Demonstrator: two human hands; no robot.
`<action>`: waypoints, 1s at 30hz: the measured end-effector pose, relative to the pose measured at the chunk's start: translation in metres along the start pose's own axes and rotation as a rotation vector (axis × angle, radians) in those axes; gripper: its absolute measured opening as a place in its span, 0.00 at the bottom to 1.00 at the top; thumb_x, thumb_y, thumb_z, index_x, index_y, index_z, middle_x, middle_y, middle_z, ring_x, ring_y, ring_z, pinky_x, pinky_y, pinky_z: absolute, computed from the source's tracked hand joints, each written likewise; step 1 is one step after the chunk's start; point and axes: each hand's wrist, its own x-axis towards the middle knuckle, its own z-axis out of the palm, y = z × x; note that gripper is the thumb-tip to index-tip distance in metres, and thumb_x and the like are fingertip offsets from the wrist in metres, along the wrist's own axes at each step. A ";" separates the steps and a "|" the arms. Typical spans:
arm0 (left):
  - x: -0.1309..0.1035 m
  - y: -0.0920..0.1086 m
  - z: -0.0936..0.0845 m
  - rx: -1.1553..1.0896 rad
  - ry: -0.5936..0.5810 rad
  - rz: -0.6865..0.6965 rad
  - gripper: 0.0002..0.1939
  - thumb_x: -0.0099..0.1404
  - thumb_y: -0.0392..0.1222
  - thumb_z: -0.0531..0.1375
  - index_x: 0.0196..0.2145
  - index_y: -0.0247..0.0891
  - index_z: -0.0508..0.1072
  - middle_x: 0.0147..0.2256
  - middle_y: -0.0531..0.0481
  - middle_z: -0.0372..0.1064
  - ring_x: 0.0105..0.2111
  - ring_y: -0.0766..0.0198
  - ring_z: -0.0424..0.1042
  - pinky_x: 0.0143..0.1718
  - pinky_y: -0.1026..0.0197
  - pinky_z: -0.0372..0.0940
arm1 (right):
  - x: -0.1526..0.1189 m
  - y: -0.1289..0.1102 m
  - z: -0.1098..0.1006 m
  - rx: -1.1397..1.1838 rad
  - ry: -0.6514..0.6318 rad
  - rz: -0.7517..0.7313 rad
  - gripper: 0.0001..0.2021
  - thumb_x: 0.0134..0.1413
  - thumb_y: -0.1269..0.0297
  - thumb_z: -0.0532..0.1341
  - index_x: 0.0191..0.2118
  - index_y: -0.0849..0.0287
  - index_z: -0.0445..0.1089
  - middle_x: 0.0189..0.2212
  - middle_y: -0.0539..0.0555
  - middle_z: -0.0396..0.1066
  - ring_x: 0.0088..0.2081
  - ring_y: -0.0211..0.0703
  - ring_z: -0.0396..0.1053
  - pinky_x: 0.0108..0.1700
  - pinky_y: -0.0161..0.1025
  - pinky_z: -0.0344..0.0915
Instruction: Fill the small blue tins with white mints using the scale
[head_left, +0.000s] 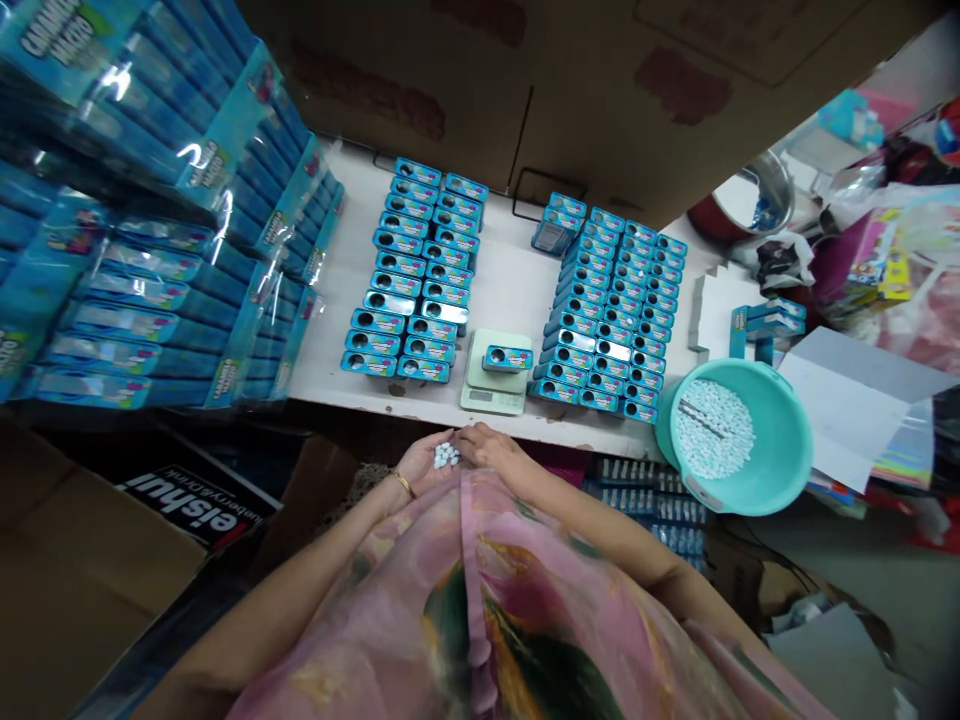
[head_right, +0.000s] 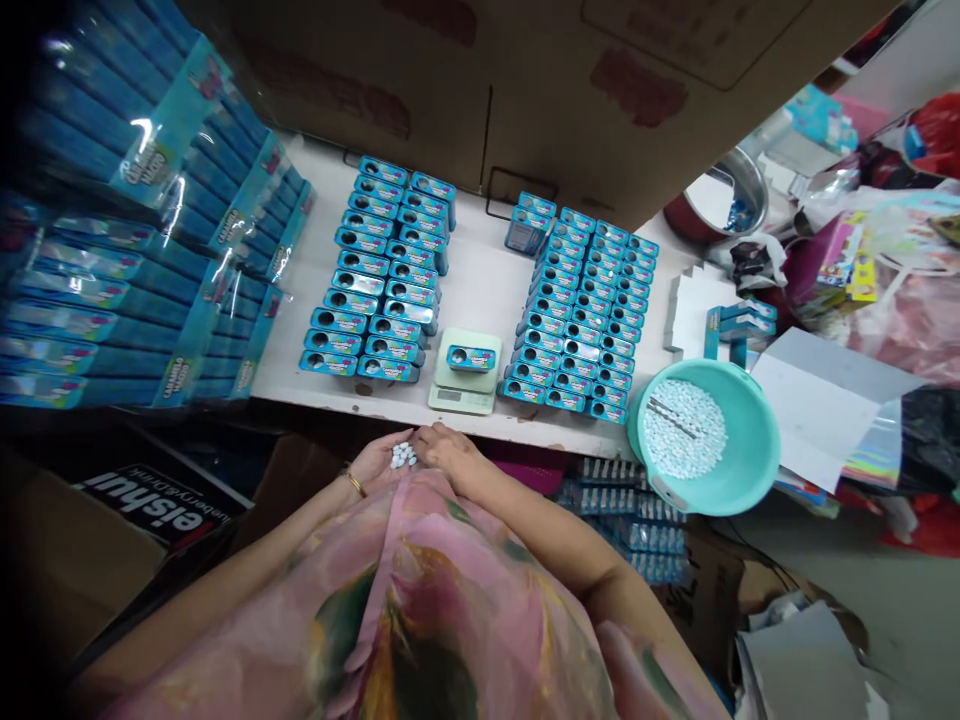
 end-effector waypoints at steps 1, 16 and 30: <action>0.000 0.000 0.000 0.008 0.016 -0.008 0.13 0.60 0.30 0.48 0.23 0.30 0.68 0.20 0.48 0.68 0.21 0.67 0.69 0.30 0.65 0.65 | 0.000 0.001 0.000 -0.032 -0.013 -0.006 0.08 0.55 0.66 0.52 0.40 0.60 0.63 0.36 0.53 0.63 0.38 0.39 0.59 0.37 0.34 0.60; -0.001 -0.001 0.004 0.037 -0.012 -0.005 0.13 0.60 0.31 0.47 0.26 0.29 0.69 0.21 0.46 0.69 0.26 0.62 0.71 0.35 0.60 0.65 | -0.006 0.017 0.016 0.213 0.155 0.049 0.07 0.53 0.69 0.53 0.39 0.59 0.63 0.34 0.52 0.63 0.37 0.37 0.62 0.37 0.33 0.62; 0.002 0.003 -0.002 -0.011 -0.165 -0.003 0.22 0.59 0.33 0.48 0.52 0.21 0.58 0.45 0.32 0.66 0.48 0.54 0.63 0.46 0.57 0.60 | 0.035 0.085 -0.051 0.032 0.492 0.241 0.10 0.54 0.70 0.50 0.38 0.60 0.66 0.38 0.57 0.64 0.41 0.41 0.62 0.43 0.38 0.60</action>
